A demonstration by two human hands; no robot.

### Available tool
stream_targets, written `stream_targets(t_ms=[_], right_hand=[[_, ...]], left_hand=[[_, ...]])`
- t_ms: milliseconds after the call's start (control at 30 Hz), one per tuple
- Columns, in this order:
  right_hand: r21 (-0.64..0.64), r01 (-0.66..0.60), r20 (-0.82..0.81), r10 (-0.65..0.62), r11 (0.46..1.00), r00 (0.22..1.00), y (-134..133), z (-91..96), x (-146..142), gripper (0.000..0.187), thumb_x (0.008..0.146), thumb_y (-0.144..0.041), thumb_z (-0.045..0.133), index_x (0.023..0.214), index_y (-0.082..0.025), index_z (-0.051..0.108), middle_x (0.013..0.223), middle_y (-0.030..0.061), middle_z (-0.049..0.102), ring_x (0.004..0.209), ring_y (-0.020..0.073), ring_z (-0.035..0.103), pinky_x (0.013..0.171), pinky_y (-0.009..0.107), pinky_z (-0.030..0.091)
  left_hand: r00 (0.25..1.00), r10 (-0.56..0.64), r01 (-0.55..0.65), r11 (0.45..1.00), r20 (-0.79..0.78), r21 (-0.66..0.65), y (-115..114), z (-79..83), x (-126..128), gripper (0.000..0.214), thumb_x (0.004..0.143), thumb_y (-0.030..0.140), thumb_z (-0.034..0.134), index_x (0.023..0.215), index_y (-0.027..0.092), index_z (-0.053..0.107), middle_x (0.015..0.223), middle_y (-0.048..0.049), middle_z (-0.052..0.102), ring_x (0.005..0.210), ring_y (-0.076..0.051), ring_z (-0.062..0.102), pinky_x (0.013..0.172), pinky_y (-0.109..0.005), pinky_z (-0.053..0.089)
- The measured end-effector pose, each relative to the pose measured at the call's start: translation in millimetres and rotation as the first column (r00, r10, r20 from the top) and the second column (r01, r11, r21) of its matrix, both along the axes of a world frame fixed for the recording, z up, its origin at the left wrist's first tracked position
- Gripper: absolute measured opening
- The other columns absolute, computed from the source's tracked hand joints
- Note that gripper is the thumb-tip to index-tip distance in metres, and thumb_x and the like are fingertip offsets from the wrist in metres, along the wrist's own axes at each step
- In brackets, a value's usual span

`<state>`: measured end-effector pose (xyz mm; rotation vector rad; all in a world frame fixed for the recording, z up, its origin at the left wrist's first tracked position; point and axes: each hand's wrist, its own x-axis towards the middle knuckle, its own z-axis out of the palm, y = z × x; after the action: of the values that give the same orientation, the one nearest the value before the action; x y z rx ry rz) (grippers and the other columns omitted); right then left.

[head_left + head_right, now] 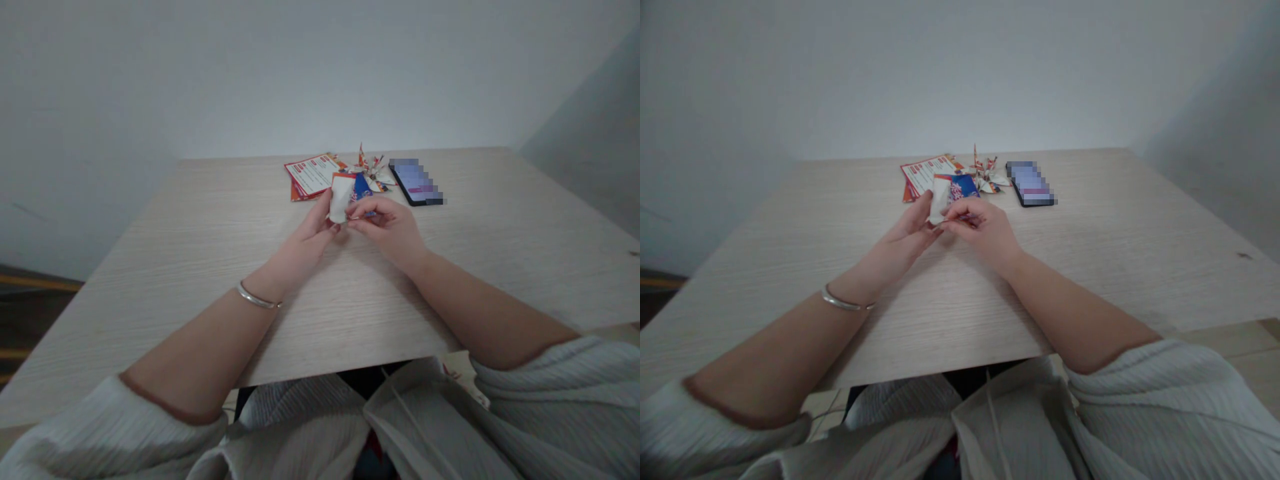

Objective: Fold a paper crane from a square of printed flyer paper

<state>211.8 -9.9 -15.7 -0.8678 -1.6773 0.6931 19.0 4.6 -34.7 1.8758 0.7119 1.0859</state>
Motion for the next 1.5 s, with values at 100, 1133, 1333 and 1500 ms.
stream_targets(t_ms=[100,1133,1333,1500], right_hand=[[0.051,0.045,0.022,-0.046,0.998,0.999,1,0.0,2,0.012,0.083,-0.031,0.079,0.083,-0.024,0.069,0.122,0.0067,0.067,0.115,0.0227,0.065,0.092,0.042,0.059],[-0.137,-0.103,-0.128,0.085,0.985,0.988,-2,1.1,-10,0.036,0.084,-0.058,0.073,0.088,-0.027,0.053,0.079,-0.0024,0.063,0.071,0.0149,0.063,0.063,0.029,0.055],[-0.145,0.000,-0.066,-0.010,0.989,0.998,-5,-0.2,-12,0.029,0.092,-0.054,0.064,0.093,-0.029,0.049,0.070,-0.0053,0.056,0.060,0.0134,0.057,0.054,0.027,0.048],[-0.141,0.051,-0.124,-0.069,0.989,0.990,-6,-1.1,-14,0.031,0.088,-0.049,0.071,0.091,-0.029,0.047,0.065,-0.0073,0.051,0.054,0.0122,0.051,0.051,0.027,0.044]], left_hand=[[0.999,-0.037,0.040,0.994,0.037,-0.100,-6,3.7,1,0.074,0.096,0.035,0.060,0.162,0.033,0.027,0.172,-0.0066,0.028,0.154,-0.029,0.037,0.122,-0.052,0.041],[0.976,0.040,0.023,0.958,-0.212,0.287,-17,26.0,-8,0.101,0.086,0.060,0.073,0.165,0.025,0.022,0.173,-0.0155,0.021,0.161,-0.036,0.018,0.132,-0.053,0.016],[0.986,0.027,0.010,0.974,-0.163,0.225,-22,18.5,-5,0.091,0.094,0.053,0.066,0.167,0.029,0.016,0.174,-0.0112,0.021,0.161,-0.032,0.019,0.133,-0.051,0.017],[0.988,0.025,-0.003,0.989,-0.153,0.146,-21,15.6,-6,0.084,0.099,0.050,0.059,0.167,0.029,0.014,0.175,-0.0090,0.018,0.162,-0.030,0.016,0.133,-0.050,0.015]])
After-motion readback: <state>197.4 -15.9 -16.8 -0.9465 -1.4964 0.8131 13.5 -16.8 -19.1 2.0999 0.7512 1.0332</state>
